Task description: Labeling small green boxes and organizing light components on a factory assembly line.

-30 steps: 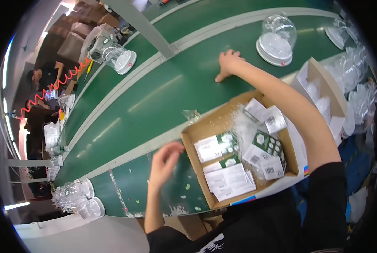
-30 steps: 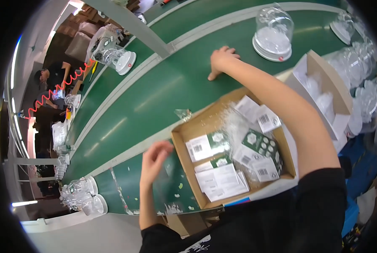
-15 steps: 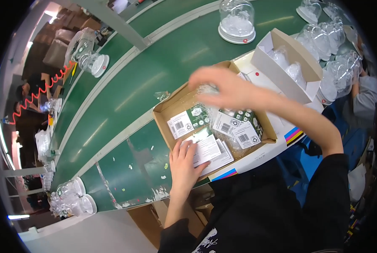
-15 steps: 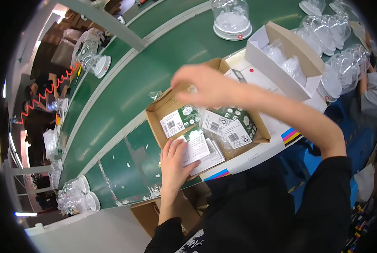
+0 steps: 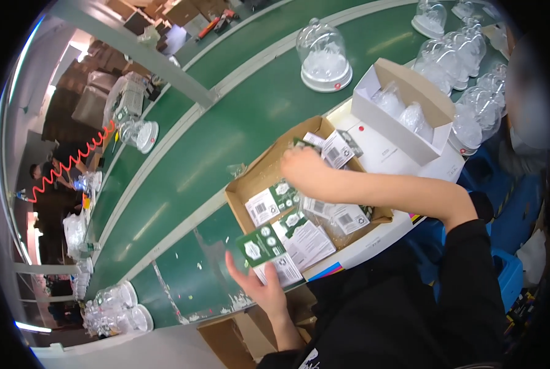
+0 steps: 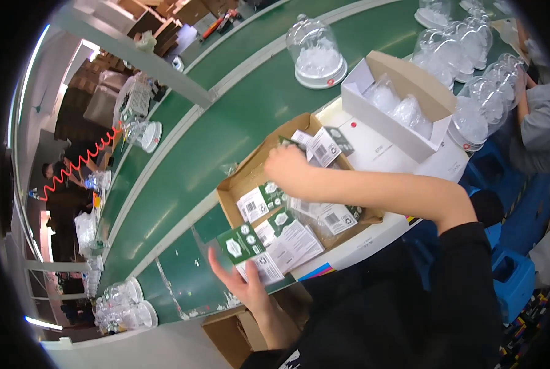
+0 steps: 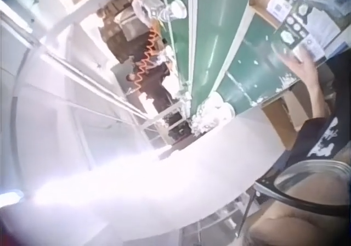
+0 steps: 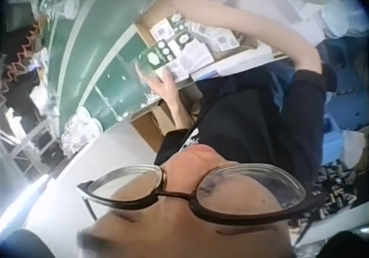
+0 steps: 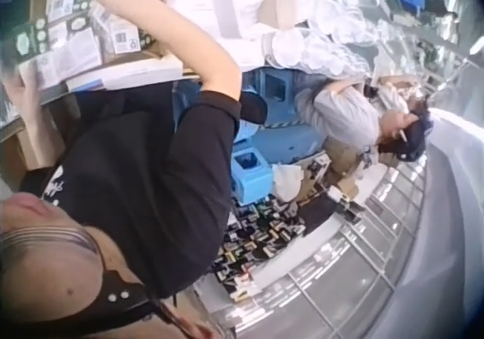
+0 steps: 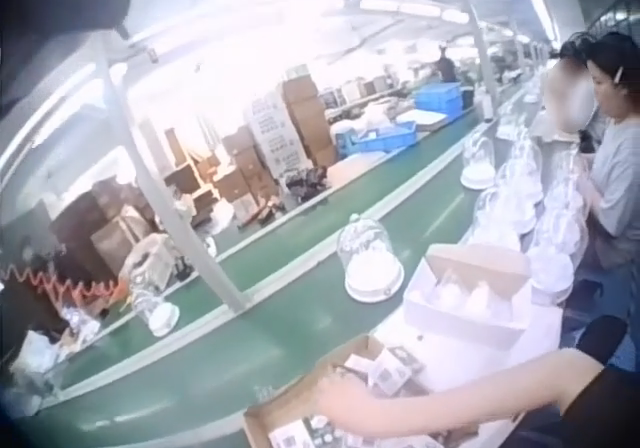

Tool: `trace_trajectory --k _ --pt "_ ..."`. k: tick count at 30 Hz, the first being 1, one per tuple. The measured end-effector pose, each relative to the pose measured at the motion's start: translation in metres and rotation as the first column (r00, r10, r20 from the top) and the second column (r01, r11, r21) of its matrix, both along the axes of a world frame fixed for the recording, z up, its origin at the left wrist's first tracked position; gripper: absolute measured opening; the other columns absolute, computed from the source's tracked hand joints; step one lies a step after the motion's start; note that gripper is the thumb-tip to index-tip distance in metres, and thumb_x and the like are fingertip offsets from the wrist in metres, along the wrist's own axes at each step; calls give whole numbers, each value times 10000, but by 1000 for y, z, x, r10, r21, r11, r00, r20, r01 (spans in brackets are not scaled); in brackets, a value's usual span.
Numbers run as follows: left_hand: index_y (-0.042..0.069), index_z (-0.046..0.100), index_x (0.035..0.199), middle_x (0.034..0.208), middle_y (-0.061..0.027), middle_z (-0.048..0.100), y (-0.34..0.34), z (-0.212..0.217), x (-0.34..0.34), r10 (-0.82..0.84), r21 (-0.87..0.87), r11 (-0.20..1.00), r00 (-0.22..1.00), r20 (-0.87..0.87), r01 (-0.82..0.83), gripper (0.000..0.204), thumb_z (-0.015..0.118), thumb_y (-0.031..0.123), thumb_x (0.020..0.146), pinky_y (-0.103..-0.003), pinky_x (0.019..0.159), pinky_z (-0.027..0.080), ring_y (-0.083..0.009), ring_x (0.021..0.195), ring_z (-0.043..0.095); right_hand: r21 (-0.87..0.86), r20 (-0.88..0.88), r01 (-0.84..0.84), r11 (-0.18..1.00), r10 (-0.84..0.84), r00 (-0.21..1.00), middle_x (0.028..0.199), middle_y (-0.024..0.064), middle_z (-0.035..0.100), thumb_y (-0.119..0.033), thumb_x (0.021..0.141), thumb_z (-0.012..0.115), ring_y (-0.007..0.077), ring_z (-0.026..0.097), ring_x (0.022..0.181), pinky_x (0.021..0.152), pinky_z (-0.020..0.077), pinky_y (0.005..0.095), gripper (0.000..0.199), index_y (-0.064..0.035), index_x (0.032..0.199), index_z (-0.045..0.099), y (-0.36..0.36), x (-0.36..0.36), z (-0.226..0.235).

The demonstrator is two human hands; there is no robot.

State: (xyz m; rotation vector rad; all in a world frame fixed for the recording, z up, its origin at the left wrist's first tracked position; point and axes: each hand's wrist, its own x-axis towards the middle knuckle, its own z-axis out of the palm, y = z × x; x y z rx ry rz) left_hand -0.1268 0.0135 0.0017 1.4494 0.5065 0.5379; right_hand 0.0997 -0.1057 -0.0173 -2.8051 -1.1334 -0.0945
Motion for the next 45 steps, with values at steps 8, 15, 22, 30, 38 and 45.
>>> trace_trajectory --k 8,15,22,30,38,45 --pt "-45 430 1342 1076 -130 641 2 10 -9 -219 151 964 976 -5 218 539 594 -70 830 -268 857 473 -158 950 616 312 -71 -134 941 164 984 820 109 629 -154 787 608 294 644 822 704 509 417 117 -61 735 657 3 -1 21" --pt "20 228 1449 1063 -187 639 -14 10 20 -217 2 976 975 45 217 724 596 -97 838 -266 780 507 -187 903 651 815 -216 10 579 287 933 866 78 661 -174 858 642 219 633 765 643 490 331 138 -46 868 693 -33 2 42" --pt "21 395 1301 1002 -122 665 9 -23 29 -255 197 926 918 -305 322 451 584 -38 895 -204 685 484 -116 805 629 907 -351 216 362 363 863 875 62 663 -22 841 644 114 599 759 623 466 230 65 -4 885 688 -57 -35 61" --pt "-16 630 941 846 -20 576 11 -18 35 -133 568 780 956 -261 264 122 664 -49 829 -199 582 428 -53 681 494 861 -500 486 148 413 761 851 97 630 35 896 550 134 598 722 612 490 233 108 58 942 645 -107 -86 58" --pt "-27 582 1152 760 0 560 16 -12 40 -70 611 747 946 -318 261 344 671 -62 822 -220 612 456 -64 671 518 636 -645 770 -56 511 569 836 81 640 -15 928 549 105 593 676 559 488 220 110 31 992 625 -118 -85 42" --pt "-42 595 1067 785 -26 574 57 -28 38 -279 640 615 886 -371 461 192 600 -8 878 -224 625 446 -87 709 520 508 -712 860 48 586 388 866 76 673 -55 882 662 103 627 711 601 514 239 196 13 1063 634 -124 -92 28"
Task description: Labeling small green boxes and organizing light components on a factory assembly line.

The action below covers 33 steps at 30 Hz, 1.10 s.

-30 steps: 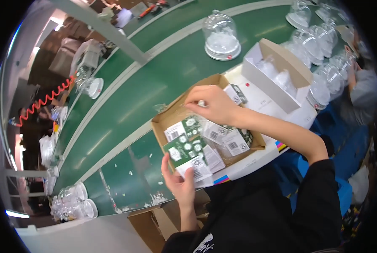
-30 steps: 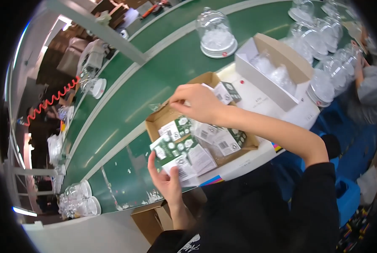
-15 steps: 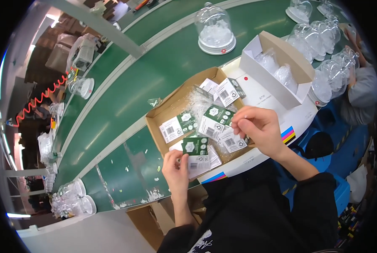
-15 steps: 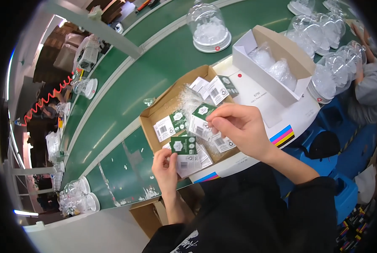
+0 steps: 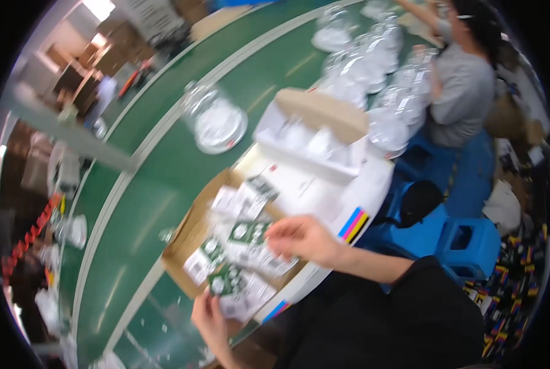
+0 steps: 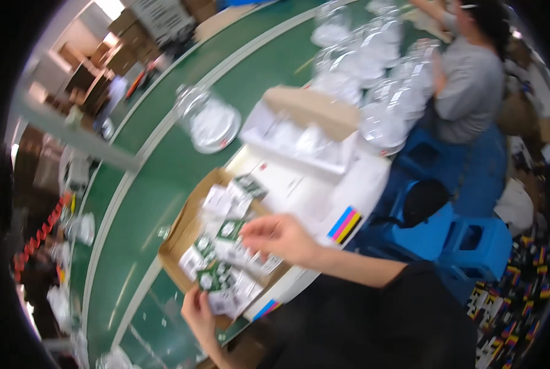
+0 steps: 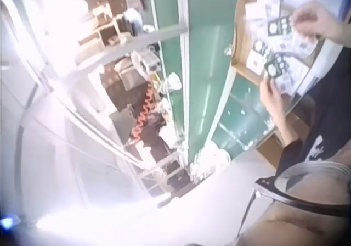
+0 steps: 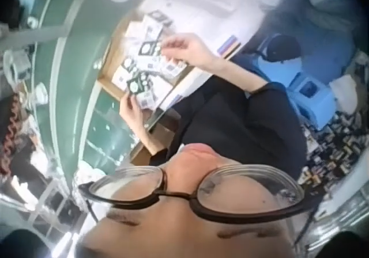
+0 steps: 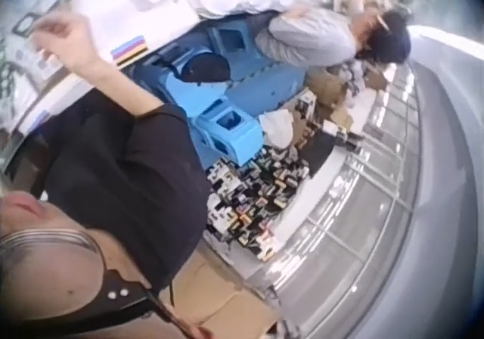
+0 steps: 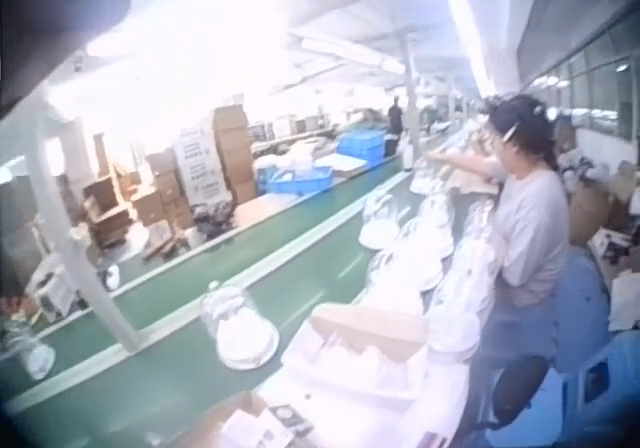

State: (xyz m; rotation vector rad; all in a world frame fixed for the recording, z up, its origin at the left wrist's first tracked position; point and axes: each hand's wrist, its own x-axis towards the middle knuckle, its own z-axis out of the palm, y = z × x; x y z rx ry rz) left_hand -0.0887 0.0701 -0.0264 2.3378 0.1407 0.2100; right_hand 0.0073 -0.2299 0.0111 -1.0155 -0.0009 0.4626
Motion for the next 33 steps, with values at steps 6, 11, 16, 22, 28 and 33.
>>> trace_trajectory --k 6,11,16,22,28,33 --pt "64 440 1305 973 -157 644 -8 24 -7 52 107 994 988 -144 -37 404 589 81 931 -298 721 500 -241 806 602 41 53 -46 998 44 998 836 68 679 -46 881 657 99 633 714 612 506 227 155 28 1016 647 1 -1 -5" --pt "-5 431 1305 938 -86 582 -26 27 2 163 -301 937 983 -81 -179 463 616 -24 880 -255 738 480 -149 849 569 -7 101 -121 993 121 987 869 54 680 -49 883 654 84 627 747 636 500 214 148 15 1017 656 6 -8 -4" --pt "24 338 1407 1187 -188 563 -33 28 6 70 -465 877 988 -136 -126 643 591 -121 834 -355 898 490 -253 1058 586 -27 69 -175 984 177 982 895 43 676 -55 883 660 69 624 793 669 491 198 158 10 1027 657 11 -7 -11" --pt "14 372 1378 1191 -218 549 -32 30 2 191 -348 905 964 -184 -246 597 621 -68 842 -363 865 499 -251 1029 580 -24 130 -124 992 126 983 864 27 662 -71 891 656 47 605 743 635 488 196 162 19 1025 644 9 -9 -20" --pt "-62 616 989 1181 -222 588 -25 21 7 -52 169 985 993 107 33 244 675 134 854 -352 768 492 -313 963 603 -28 69 -154 988 156 985 887 48 670 -68 898 644 70 613 769 685 485 206 171 22 1042 655 8 -8 -17" --pt "-65 621 974 1137 -236 595 -33 31 7 55 54 997 998 37 -57 228 667 123 853 -393 781 488 -372 945 591 -10 102 -131 991 131 986 874 50 672 -85 912 626 70 611 757 676 482 205 173 22 1044 654 7 -10 -17"
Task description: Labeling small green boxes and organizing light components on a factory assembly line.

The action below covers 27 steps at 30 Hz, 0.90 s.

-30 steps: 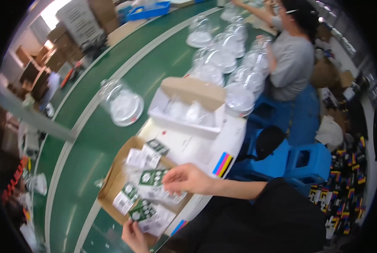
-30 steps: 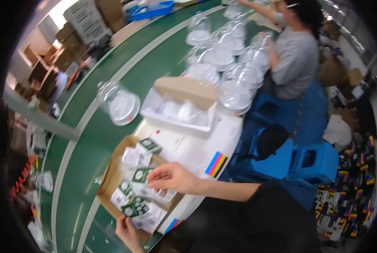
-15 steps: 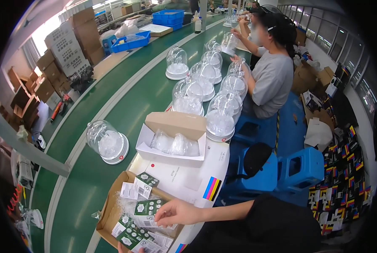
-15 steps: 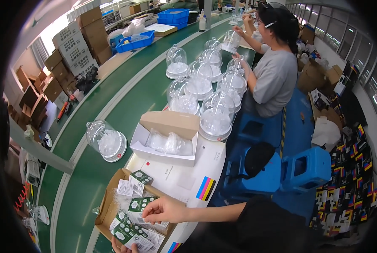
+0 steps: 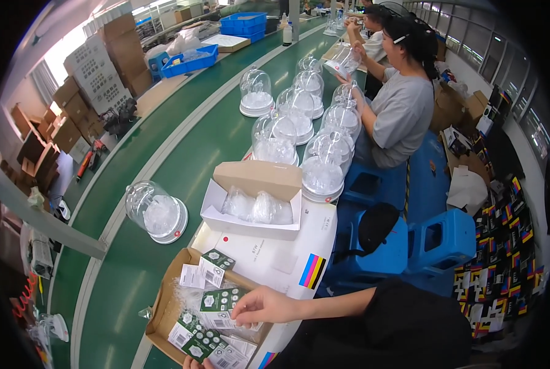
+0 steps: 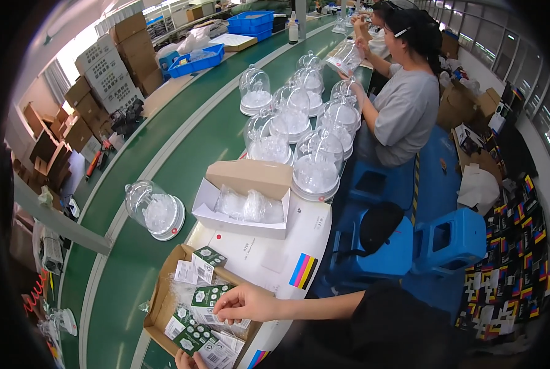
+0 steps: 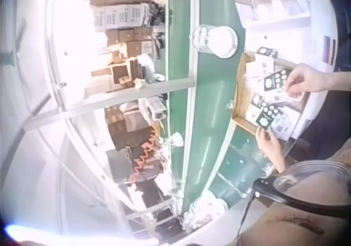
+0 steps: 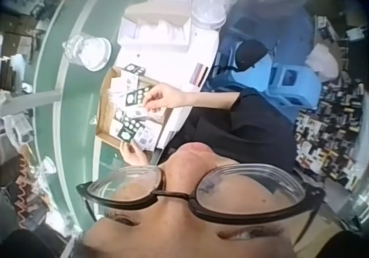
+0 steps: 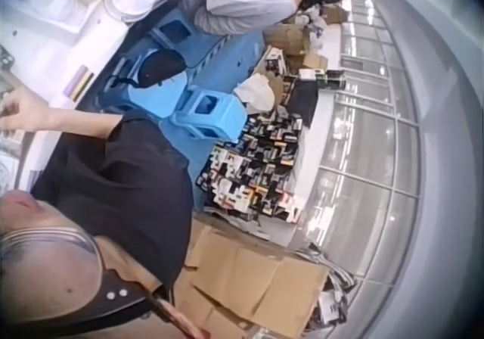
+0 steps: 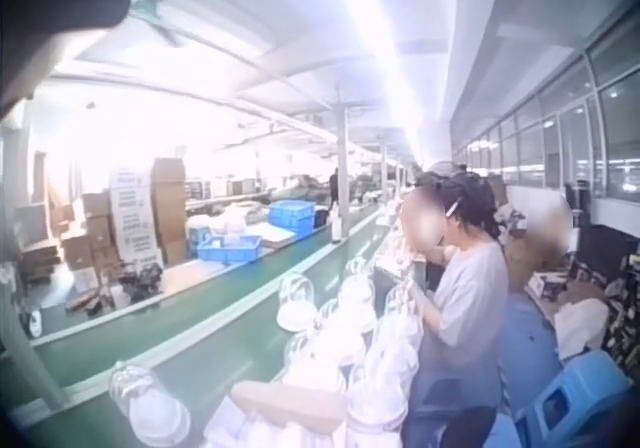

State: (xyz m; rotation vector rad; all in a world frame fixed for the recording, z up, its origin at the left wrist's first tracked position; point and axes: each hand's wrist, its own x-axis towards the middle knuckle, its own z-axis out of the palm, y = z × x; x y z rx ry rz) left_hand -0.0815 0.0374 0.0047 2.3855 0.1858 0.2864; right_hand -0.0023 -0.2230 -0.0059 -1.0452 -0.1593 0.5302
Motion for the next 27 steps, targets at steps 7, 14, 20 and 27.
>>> trace_trajectory --k 7,14,20,27 --pt "-14 608 1127 927 -120 612 -10 13 -10 278 -413 852 947 -164 -322 243 598 37 889 -342 751 480 -233 867 592 -16 1 11 1000 -11 1000 866 40 663 -93 920 611 68 608 740 661 492 209 180 20 1057 638 -2 -3 -3" --pt "-63 485 1292 1206 -157 567 -38 30 -12 -42 -499 866 992 -122 -24 442 608 -41 869 -323 882 481 -227 1052 573 -12 -17 33 999 -33 999 881 39 666 -70 902 636 70 616 751 664 502 213 186 22 1063 637 3 -9 1" --pt "-45 629 1094 975 -69 618 -52 0 -1 -143 -414 901 990 3 132 408 725 -95 700 -279 731 462 -148 848 566 -24 -23 136 990 -137 990 895 69 689 -7 868 660 96 649 750 651 546 234 183 25 1048 646 -10 -13 23" --pt "38 674 815 850 -58 550 -70 7 8 -94 -321 933 971 218 163 249 799 -30 610 -310 811 454 -198 860 555 -42 14 143 989 -143 990 841 122 665 64 870 569 163 658 753 634 540 259 131 45 992 613 -4 -22 34"
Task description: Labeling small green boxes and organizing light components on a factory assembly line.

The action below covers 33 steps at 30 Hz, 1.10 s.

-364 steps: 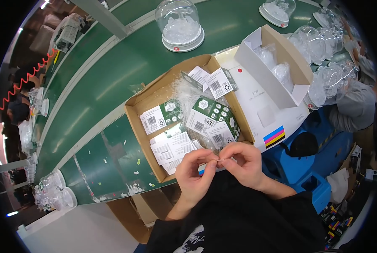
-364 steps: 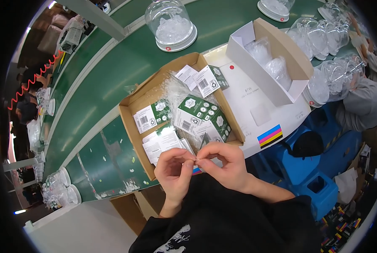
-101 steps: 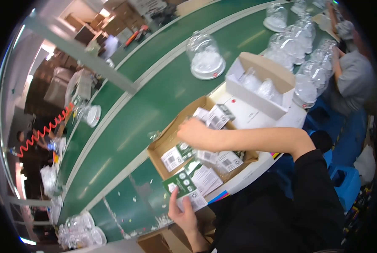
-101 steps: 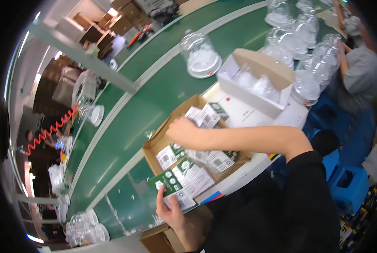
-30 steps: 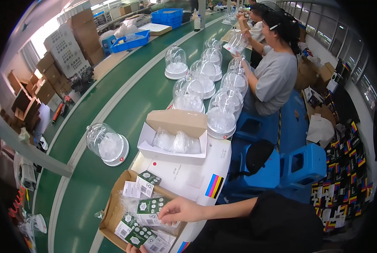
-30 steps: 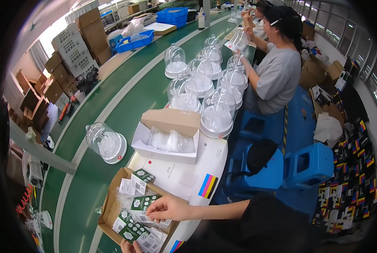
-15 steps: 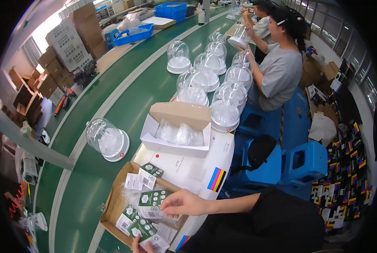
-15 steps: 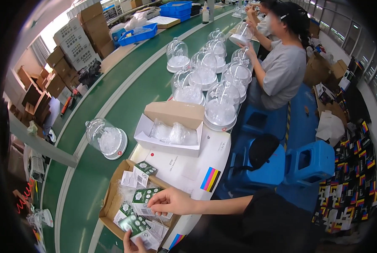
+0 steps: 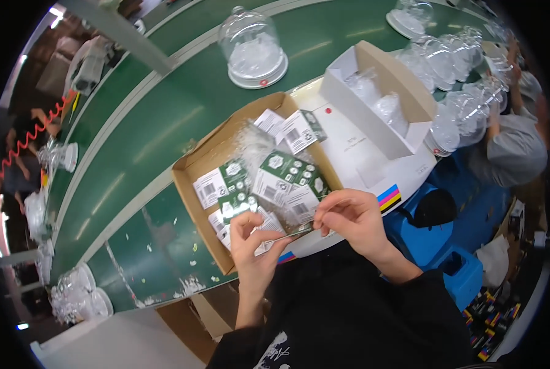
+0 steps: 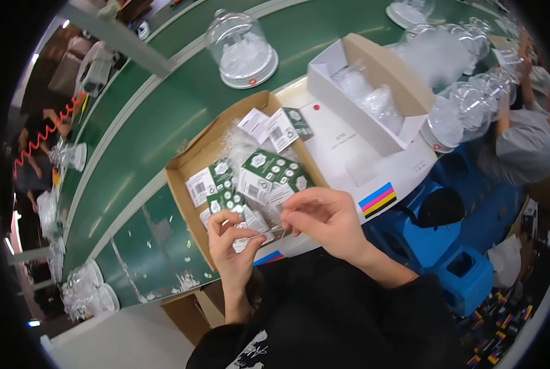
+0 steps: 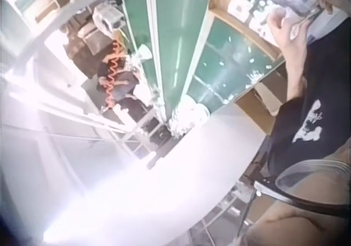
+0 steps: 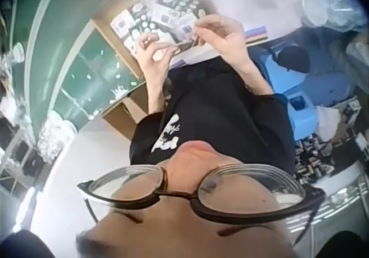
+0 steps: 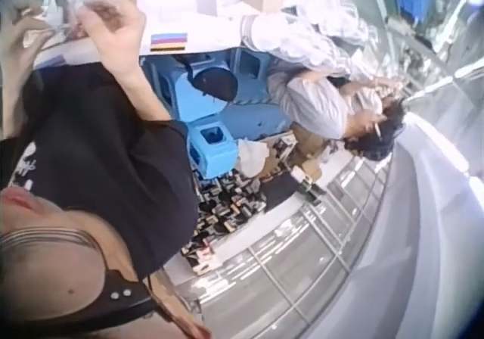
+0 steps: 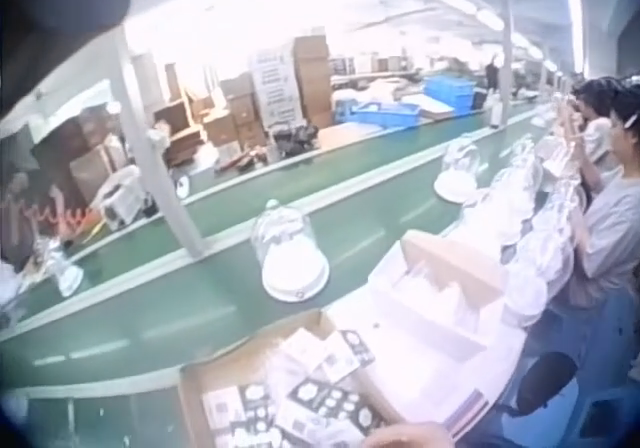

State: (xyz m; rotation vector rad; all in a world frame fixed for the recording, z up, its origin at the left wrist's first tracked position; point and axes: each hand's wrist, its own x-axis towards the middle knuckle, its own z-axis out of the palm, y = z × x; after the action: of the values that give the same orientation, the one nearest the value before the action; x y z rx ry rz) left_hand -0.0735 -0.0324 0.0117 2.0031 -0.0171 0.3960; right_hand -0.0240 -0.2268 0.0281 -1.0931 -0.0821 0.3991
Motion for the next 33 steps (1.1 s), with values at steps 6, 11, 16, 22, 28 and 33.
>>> trace_trajectory --k 6,11,16,22,28,33 --pt "-9 647 890 888 -104 639 -9 1 -16 -104 -399 916 948 -302 -27 179 702 -73 732 -283 713 481 -203 745 598 -50 52 142 989 -139 989 848 113 651 58 872 555 147 631 725 628 529 257 107 29 966 596 7 -1 -7" --pt "-16 649 928 783 -98 619 -1 9 -5 -315 -74 949 932 -178 307 121 665 -14 808 -277 587 451 -193 661 591 -121 163 175 977 -154 974 869 111 641 84 850 584 148 634 764 644 526 251 145 28 983 592 9 -7 -1" --pt "-19 652 895 764 -91 631 -6 10 -3 -271 -125 959 949 -161 253 113 662 -30 784 -273 596 452 -188 659 605 -156 259 147 977 -103 960 898 113 636 95 834 607 157 641 806 695 528 248 146 39 969 603 11 -9 -4" --pt "-24 650 864 736 -96 626 -6 8 -5 -312 -81 949 938 -149 303 100 678 -35 769 -278 578 447 -194 645 604 -209 231 41 977 8 973 933 111 643 58 822 648 164 647 827 748 527 259 169 46 990 629 13 -11 -3" --pt "-14 640 878 738 -101 596 -3 8 -4 -303 -98 952 944 -128 292 105 690 -19 787 -294 542 442 -212 611 580 -368 359 -9 930 151 921 941 111 652 -14 778 715 192 641 823 748 505 279 80 10 850 689 16 -8 -6" --pt "-25 631 844 738 -89 620 -3 9 -4 -279 -133 955 955 -103 265 68 635 -51 780 -253 553 426 -153 614 571 -361 359 -29 932 168 918 937 114 651 -54 797 720 190 642 818 742 507 282 93 11 850 679 14 -9 -14"
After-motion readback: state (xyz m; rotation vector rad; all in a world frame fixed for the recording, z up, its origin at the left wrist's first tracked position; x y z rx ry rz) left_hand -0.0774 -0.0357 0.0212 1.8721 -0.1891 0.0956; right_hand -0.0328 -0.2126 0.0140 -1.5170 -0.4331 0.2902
